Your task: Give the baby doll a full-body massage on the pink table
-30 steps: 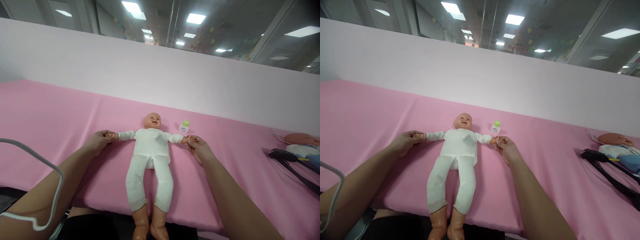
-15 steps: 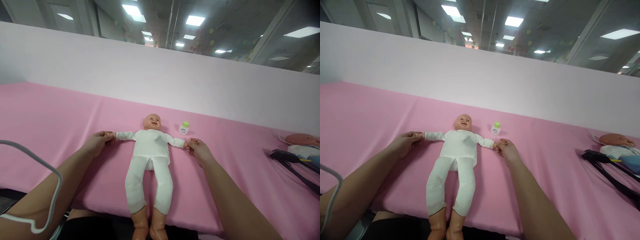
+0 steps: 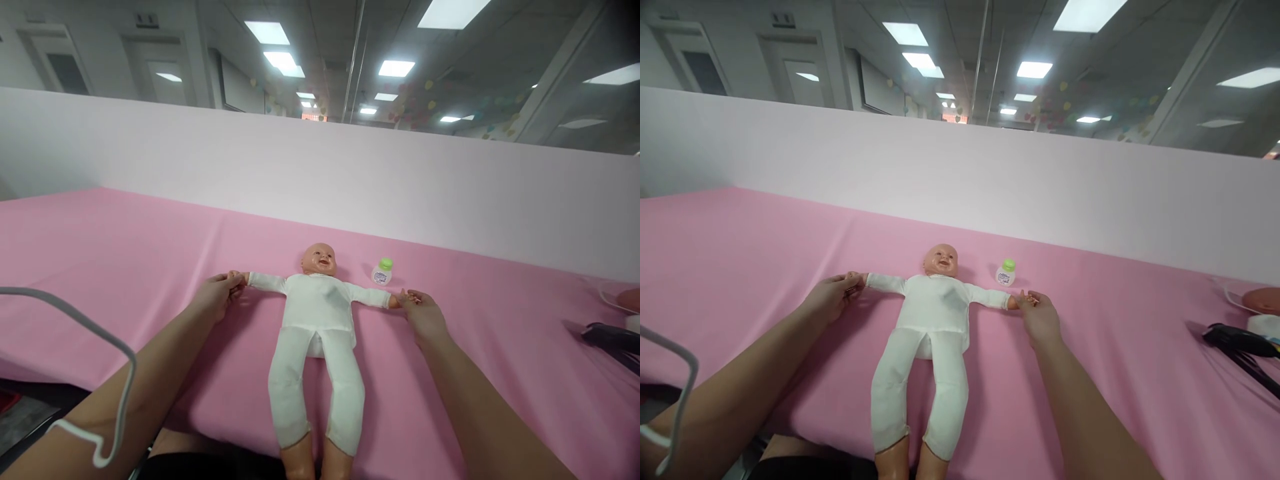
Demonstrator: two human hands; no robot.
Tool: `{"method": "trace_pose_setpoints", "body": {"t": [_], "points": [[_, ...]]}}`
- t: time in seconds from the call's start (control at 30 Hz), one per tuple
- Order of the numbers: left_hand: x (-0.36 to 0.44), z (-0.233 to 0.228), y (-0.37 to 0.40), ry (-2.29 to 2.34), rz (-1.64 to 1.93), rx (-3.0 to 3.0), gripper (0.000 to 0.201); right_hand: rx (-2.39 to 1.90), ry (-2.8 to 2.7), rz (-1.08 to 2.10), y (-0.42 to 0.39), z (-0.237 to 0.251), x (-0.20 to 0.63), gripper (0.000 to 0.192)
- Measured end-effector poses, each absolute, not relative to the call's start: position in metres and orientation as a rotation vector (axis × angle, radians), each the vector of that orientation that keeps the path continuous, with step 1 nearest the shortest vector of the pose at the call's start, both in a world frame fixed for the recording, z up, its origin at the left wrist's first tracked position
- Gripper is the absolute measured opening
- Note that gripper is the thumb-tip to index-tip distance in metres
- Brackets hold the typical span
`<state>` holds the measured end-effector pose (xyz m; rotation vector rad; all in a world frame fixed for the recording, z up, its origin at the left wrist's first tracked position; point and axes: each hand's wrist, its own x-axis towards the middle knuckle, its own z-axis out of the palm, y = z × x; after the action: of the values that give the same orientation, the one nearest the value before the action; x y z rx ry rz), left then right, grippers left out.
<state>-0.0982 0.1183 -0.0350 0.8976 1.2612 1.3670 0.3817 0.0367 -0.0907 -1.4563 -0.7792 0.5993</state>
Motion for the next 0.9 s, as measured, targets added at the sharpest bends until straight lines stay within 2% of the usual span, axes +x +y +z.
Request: {"method": "trace_pose_setpoints", "body": {"t": [0.2, 0.3, 0.4, 0.53, 0.7, 0.9], "points": [[-0.068, 0.002, 0.109, 1.122, 1.391, 1.050, 0.039, -1.369, -0.722, 0.525, 0.045, -0.045, 0.345, 0.071], [-0.038, 0.020, 0.102, 1.082, 1.400, 1.185, 0.042, -1.345, -0.820, 0.440, 0.046, -0.017, 0.316, 0.069], [-0.009, 0.024, 0.093, 1.145, 1.336, 1.489, 0.036, -1.243, -1.006, 0.418, 0.042, -0.006, 0.283, 0.064], [0.015, 0.006, 0.076, 1.228, 1.217, 2.031, 0.023, -1.296, -1.396, 0.246, 0.035, -0.018, 0.248, 0.045], [0.022, -0.020, 0.058, 1.089, 1.021, 2.582, 0.022, -1.356, -1.592, 0.097, 0.032, -0.044, 0.232, 0.031], [0.021, -0.025, 0.053, 1.116, 0.947, 2.667, 0.028, -1.372, -1.691, 0.097, 0.029, -0.052, 0.232, 0.036]]}}
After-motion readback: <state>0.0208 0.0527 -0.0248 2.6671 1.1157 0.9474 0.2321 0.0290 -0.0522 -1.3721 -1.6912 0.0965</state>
